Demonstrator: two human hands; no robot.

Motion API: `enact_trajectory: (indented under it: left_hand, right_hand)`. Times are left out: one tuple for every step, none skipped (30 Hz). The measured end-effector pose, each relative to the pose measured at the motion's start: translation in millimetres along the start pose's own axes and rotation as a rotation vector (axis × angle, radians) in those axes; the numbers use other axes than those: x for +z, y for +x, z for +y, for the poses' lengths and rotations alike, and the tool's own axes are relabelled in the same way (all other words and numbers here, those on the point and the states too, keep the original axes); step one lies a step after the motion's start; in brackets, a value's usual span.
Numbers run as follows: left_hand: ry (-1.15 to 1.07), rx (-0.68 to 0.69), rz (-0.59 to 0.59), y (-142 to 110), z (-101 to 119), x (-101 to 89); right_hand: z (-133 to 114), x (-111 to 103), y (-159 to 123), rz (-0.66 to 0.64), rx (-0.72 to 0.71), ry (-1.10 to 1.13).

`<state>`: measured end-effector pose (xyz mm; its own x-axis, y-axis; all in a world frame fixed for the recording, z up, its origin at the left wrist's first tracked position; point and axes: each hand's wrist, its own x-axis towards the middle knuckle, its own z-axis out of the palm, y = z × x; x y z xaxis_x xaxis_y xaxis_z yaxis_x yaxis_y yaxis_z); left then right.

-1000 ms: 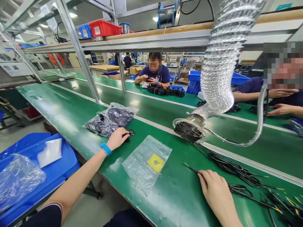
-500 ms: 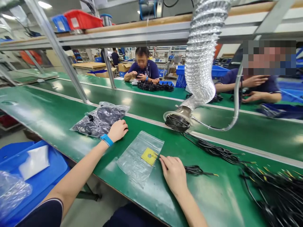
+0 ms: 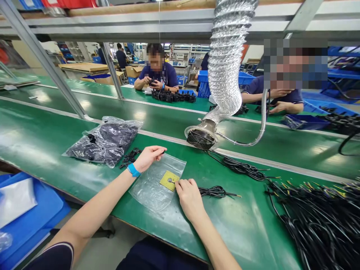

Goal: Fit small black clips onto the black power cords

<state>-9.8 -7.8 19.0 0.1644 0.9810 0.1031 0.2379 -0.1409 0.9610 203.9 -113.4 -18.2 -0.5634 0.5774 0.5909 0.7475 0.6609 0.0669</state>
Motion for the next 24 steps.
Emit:
enact_trajectory:
  left_hand:
    - [-0.049,-0.015,-0.023,-4.0,-1.5,5.3]
    - [-0.104,-0.033,-0.048,-7.8,-2.4,9.5]
    - [-0.183,-0.064,-0.077,-11.0,-2.9,13.0]
    - [-0.287,-0.107,-0.110,-13.7,-2.8,16.0]
    - [-0.408,-0.161,-0.146,-15.9,-2.2,18.8]
    - [-0.532,-0.219,-0.185,-17.7,-1.2,21.6]
    - [-0.641,-0.274,-0.226,-19.4,0.1,24.5]
    - [-0.716,-0.315,-0.264,-21.0,1.5,27.7]
    - [-0.749,-0.336,-0.297,-22.7,2.9,30.9]
    - [-0.763,-0.345,-0.327,-24.4,4.2,34.1]
    - [-0.769,-0.347,-0.352,-26.3,5.3,37.1]
    - [-0.771,-0.347,-0.376,-28.1,6.2,39.7]
    - [-0.770,-0.347,-0.400,-29.7,6.8,41.8]
    - [-0.767,-0.348,-0.423,-31.1,7.2,43.4]
    - [-0.765,-0.349,-0.444,-32.2,7.4,44.5]
    - [-0.765,-0.348,-0.462,-32.9,7.6,45.2]
    - [-0.767,-0.345,-0.474,-33.4,7.8,45.6]
    - [-0.773,-0.338,-0.482,-33.6,8.1,45.7]
    - [-0.780,-0.330,-0.486,-33.7,8.5,45.6]
    - [-0.786,-0.324,-0.492,-33.7,8.9,45.4]
    - [-0.788,-0.322,-0.499,-33.8,9.4,45.1]
    - [-0.789,-0.322,-0.505,-33.9,9.8,44.7]
    - [-0.787,-0.323,-0.511,-34.0,10.0,44.4]
    - [-0.785,-0.324,-0.514,-34.1,10.1,44.1]
  right_hand:
    - [0.7,-0.9,0.1,0.016,0.019,0.014]
    - [1.6,-2.1,0.4,0.047,0.057,0.037]
    - [2.5,-3.5,0.7,0.087,0.106,0.067]
    - [3.3,-5.2,1.1,0.131,0.158,0.102]
    - [4.1,-7.0,1.6,0.170,0.208,0.139]
    - [4.6,-8.9,2.3,0.199,0.253,0.173]
    - [5.1,-10.8,3.1,0.218,0.290,0.204]
    - [5.4,-12.7,3.9,0.230,0.319,0.230]
    - [5.6,-14.4,4.8,0.238,0.341,0.248]
    - [5.8,-16.0,5.6,0.243,0.359,0.261]
    - [5.8,-17.5,6.5,0.246,0.371,0.270]
    - [5.8,-18.7,7.3,0.248,0.377,0.279]
    - [5.8,-19.7,8.0,0.248,0.379,0.286]
    - [5.8,-20.5,8.6,0.249,0.384,0.292]
    - [5.8,-20.9,9.0,0.249,0.388,0.295]
    - [5.9,-21.1,9.4,0.252,0.392,0.297]
    - [6.0,-21.1,9.5,0.255,0.394,0.296]
    - [6.2,-20.9,9.6,0.255,0.396,0.293]
    - [6.4,-20.7,9.6,0.255,0.397,0.289]
    - [6.5,-20.5,9.6,0.256,0.397,0.287]
    - [6.5,-20.3,9.6,0.259,0.399,0.287]
    - [6.4,-20.3,9.6,0.261,0.405,0.290]
    - [6.3,-20.3,9.5,0.263,0.410,0.291]
    - [6.2,-20.3,9.5,0.263,0.415,0.292]
